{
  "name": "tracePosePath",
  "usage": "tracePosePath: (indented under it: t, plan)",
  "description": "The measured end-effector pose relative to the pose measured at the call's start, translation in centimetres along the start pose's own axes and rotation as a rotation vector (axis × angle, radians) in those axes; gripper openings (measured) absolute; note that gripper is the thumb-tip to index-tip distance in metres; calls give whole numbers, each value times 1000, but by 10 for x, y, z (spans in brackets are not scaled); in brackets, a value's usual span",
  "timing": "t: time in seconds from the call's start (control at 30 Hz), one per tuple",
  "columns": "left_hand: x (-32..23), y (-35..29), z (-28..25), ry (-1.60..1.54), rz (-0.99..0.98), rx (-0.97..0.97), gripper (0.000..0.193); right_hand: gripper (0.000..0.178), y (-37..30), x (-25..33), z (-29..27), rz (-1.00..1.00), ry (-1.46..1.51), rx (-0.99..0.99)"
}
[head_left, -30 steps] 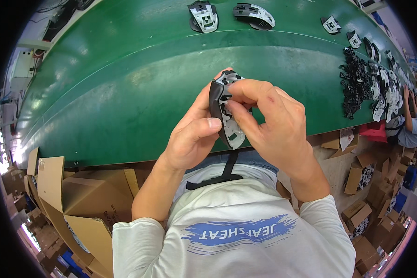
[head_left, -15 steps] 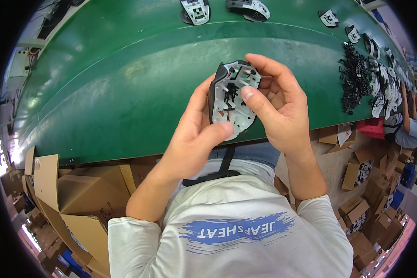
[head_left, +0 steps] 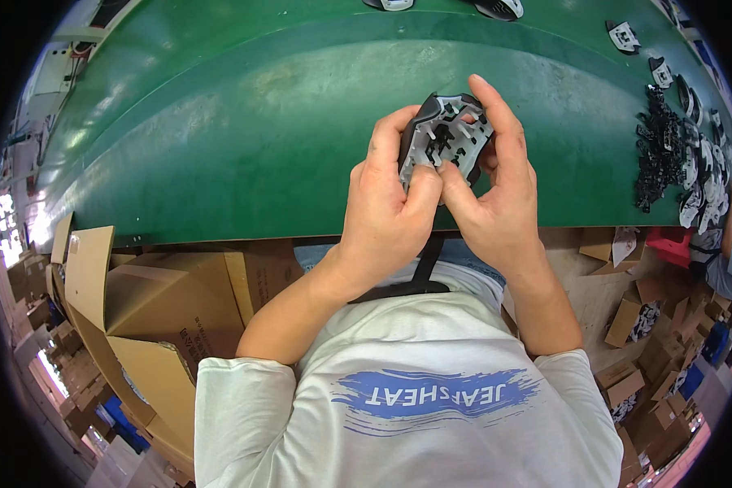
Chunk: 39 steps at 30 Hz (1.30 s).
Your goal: The person reaches into a box for a mouse shell, picks up a small black component from the table, and presses it into the shell by hand. This process is repeated for several more mouse shells and plastic components before placing them on the conveyor belt.
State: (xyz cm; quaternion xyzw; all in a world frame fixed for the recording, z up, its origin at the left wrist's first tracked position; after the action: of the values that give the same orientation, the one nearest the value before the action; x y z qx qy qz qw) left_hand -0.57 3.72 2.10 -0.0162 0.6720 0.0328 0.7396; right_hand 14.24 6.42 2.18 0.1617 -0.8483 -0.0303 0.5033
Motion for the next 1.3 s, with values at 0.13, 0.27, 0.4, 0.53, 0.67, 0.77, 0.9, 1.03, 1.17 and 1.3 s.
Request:
tracePosePath:
  t: [0.13, 0.27, 0.4, 0.53, 0.67, 0.77, 0.9, 1.03, 1.17, 1.3]
  plan:
    - [6, 1, 0, 53, 78, 24, 44, 82, 0, 0, 1, -37, -66, -23]
    - [10, 3, 2, 104, 77, 29, 42, 83, -2, -4, 1, -71, -79, -46]
    - [6, -1, 3, 75, 8, 50, 42, 79, -5, -2, -1, -9, -43, -36]
    - [-3, 4, 6, 36, 78, 81, 43, 82, -5, 0, -4, -5, 5, -61]
    - [-6, 6, 8, 44, 95, 69, 44, 81, -2, -6, -7, -3, 88, -177]
    - [-3, 8, 8, 19, 62, 53, 43, 82, -2, -6, -6, -37, 33, -198]
    - [-2, 8, 7, -13, 25, 21, 39, 80, -5, -3, -4, -64, -51, -197]
    - [-1, 9, 6, 52, 115, 6, 37, 79, -6, 2, -4, -76, -25, -220]
    - [-1, 9, 7, 37, 113, -1, 36, 79, -4, 3, -4, -124, -86, -216]
    - [5, 8, 5, 73, 146, -11, 35, 79, -2, 4, -2, -169, -75, -190]
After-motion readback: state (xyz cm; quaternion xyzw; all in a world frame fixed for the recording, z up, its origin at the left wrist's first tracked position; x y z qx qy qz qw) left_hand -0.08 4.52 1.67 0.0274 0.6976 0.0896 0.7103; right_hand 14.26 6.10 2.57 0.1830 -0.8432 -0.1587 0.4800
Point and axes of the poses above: each hand's wrist, its own y-axis towards the middle knuckle, its own z-axis out of the palm, x = y × z, the point moved 4 cm from there along y, towards the middle knuckle, and after that the axes turned 10 degrees about -y, right-handed, at the moved point
